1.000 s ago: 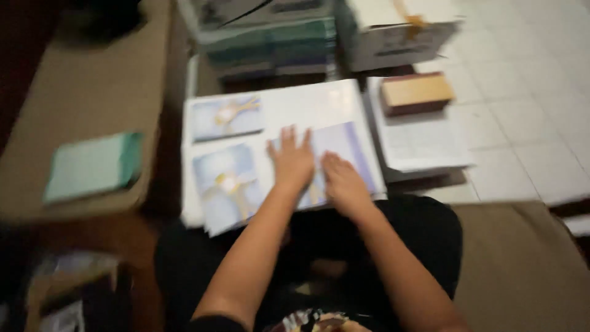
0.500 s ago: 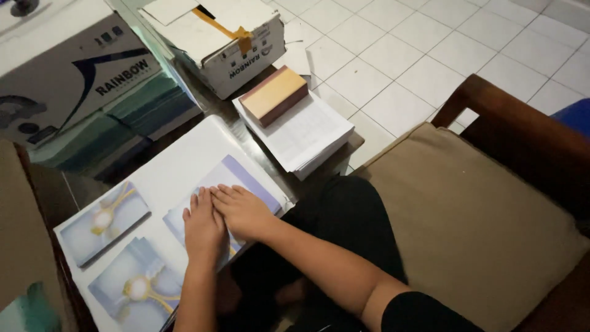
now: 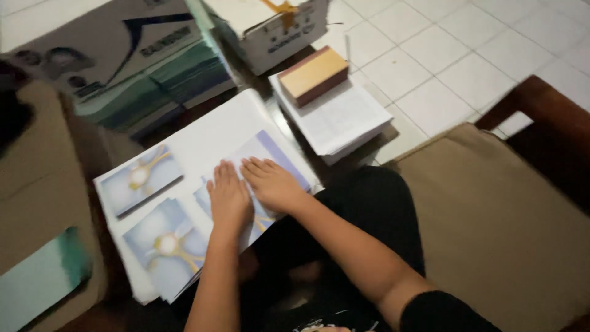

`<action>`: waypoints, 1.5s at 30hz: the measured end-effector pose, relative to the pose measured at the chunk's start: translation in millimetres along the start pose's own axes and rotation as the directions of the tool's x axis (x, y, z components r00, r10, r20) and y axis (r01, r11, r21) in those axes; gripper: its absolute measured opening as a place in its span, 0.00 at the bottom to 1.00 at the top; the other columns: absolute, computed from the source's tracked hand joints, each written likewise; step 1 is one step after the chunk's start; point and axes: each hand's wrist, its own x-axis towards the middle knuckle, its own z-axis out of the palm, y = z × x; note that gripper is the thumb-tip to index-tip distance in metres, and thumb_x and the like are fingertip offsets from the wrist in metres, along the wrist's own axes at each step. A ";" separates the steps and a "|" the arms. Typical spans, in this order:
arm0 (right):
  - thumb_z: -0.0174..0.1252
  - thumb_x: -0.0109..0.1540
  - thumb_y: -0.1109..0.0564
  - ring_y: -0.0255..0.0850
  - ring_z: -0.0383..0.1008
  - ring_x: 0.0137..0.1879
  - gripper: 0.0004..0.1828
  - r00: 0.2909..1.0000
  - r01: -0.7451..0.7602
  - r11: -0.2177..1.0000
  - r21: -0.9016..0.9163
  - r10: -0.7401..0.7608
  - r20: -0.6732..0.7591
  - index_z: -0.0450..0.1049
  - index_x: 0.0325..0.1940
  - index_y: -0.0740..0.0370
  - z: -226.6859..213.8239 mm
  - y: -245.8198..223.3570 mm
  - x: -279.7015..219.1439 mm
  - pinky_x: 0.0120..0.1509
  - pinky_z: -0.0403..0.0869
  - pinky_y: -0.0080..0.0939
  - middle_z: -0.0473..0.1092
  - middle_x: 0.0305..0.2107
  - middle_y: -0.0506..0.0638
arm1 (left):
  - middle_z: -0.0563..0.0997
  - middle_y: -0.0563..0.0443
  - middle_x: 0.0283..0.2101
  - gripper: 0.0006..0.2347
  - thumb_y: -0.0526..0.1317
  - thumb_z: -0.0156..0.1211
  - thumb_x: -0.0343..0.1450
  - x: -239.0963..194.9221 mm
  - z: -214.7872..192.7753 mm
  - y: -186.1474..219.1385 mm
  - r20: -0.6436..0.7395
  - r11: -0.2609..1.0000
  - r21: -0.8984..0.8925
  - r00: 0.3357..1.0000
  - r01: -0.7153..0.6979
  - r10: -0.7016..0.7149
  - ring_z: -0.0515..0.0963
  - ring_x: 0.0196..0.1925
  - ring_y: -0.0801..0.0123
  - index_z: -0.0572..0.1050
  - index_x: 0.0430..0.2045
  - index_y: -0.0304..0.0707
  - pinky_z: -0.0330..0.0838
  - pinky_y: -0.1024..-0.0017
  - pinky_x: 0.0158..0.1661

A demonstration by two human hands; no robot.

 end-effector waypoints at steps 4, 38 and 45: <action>0.46 0.62 0.56 0.51 0.68 0.71 0.33 0.992 0.069 0.995 0.079 -0.076 0.102 0.64 0.72 0.62 -27.1 -19.9 -34.9 0.69 0.67 0.54 0.67 0.66 0.56 | 0.64 0.29 0.70 0.25 0.41 0.44 0.76 23.9 5.8 -9.5 -0.036 0.998 0.028 0.998 0.047 -0.046 0.63 0.73 0.41 0.59 0.69 0.25 0.57 0.35 0.63; 0.42 0.71 0.40 0.44 0.52 0.80 0.31 0.862 -0.216 0.971 0.106 0.139 0.487 0.61 0.77 0.51 -53.3 -15.6 15.0 0.82 0.48 0.48 0.56 0.74 0.53 | 0.74 0.42 0.65 0.26 0.52 0.56 0.66 -152.4 -104.5 -42.5 -0.159 0.994 -0.103 0.986 0.033 -0.049 0.67 0.69 0.43 0.73 0.59 0.44 0.47 0.29 0.63; 0.59 0.66 0.54 0.51 0.73 0.62 0.16 0.981 -0.175 0.936 0.307 0.192 -0.029 0.79 0.57 0.57 -19.3 7.9 -8.3 0.66 0.71 0.47 0.74 0.55 0.55 | 0.75 0.37 0.62 0.21 0.47 0.57 0.70 -55.1 -57.0 20.4 -0.343 0.976 -0.166 0.936 -0.141 0.077 0.70 0.68 0.41 0.75 0.57 0.38 0.58 0.34 0.63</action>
